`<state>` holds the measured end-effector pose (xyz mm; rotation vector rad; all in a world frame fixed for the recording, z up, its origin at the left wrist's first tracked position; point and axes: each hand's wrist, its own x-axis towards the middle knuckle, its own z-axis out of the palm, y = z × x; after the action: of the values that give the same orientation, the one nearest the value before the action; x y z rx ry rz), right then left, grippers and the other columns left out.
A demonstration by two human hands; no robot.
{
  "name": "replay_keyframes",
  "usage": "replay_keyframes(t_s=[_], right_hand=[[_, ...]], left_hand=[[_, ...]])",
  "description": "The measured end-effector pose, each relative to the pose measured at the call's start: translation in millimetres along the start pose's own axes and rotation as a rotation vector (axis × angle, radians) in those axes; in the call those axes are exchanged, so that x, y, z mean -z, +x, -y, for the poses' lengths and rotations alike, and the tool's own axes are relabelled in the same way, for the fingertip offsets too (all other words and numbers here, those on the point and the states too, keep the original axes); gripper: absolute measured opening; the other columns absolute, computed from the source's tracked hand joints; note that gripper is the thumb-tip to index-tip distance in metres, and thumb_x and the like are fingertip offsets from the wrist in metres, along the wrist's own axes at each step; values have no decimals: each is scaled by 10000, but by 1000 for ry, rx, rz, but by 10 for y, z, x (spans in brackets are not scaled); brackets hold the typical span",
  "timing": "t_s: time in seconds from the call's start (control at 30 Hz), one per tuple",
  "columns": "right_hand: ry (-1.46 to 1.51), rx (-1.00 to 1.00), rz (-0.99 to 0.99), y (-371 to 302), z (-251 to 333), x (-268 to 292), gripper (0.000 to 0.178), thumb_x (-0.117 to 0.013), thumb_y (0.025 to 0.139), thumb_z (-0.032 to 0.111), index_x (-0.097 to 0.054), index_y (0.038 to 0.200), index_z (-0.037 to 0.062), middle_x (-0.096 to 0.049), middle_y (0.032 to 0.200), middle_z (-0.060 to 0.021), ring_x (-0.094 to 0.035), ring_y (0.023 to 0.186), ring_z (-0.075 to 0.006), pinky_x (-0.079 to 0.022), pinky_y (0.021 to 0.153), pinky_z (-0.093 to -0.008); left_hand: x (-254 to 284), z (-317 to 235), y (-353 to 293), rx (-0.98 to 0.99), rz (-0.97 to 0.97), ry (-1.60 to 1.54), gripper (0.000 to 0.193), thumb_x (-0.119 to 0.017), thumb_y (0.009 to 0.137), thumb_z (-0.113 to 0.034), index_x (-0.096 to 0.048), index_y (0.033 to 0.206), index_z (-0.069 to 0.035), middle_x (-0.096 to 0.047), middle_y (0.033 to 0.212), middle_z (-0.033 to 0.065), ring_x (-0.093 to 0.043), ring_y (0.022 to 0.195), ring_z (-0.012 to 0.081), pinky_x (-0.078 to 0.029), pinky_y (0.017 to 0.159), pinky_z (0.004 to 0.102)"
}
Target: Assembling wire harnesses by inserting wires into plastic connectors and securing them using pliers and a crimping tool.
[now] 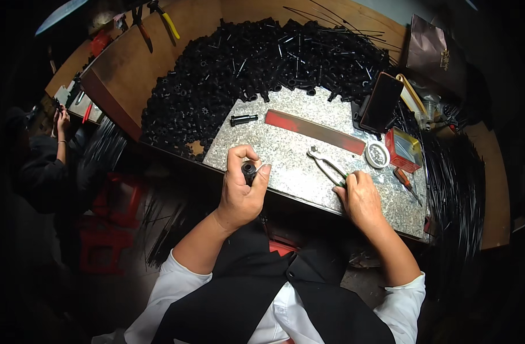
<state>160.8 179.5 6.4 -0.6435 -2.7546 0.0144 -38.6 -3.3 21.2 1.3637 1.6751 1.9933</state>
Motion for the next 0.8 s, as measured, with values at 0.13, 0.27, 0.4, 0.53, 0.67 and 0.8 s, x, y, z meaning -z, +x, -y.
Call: replay_keyframes(t_s=[0.13,0.27,0.4,0.53,0.67,0.8], right_hand=[[0,70,-49,9,-80,-61,230,-640,826,160,-507,852,-27,-525,892,-192,-521,832,-352,-454,724,-410],[116,45,-134,0,-107,-4,160,-600,851,100,-509,883,-27,-529,851,-188,-529,767,-344,-459,686,-399],[739,-69,-225,-67,-38,212,109,-560,885,78,-507,891,-17,-542,800,-165,-555,646,-258,-450,597,-318],[554,176,-163,10,142,605,249,-723,753,55,-492,828,0,-574,771,-136,-572,638,-232,-444,561,-290],[28,277,-387,77,292,761,321,-762,713,88,-488,870,26,-549,1006,-169,-560,896,-281,-441,757,-406],[-317,341,-500,100,297,762,325,-714,779,213,-525,974,34,-481,1216,-148,-451,1202,-331,-264,1060,-550]], left_hand=[[-22,-103,23,49,105,-6,262,-468,931,-36,-284,1117,-40,-459,615,7,-427,511,58,-448,537,225],[7,-152,9,15,109,-77,320,-464,929,-34,-258,1174,-22,-477,613,14,-469,546,72,-517,693,295],[1,-189,0,37,159,-213,373,-476,925,-31,-236,1211,-24,-475,609,11,-470,532,77,-522,741,336],[12,-140,-90,182,213,-285,396,-533,907,-51,-277,1207,-15,-392,563,-44,-387,518,21,-320,514,188],[-29,-99,-97,84,236,-198,665,-737,808,-233,-265,1235,-39,-346,541,-69,-338,499,11,-263,500,174],[-55,-102,-135,101,228,-323,854,-826,686,-348,-257,1245,-43,-343,542,-71,-324,492,9,-264,507,163]])
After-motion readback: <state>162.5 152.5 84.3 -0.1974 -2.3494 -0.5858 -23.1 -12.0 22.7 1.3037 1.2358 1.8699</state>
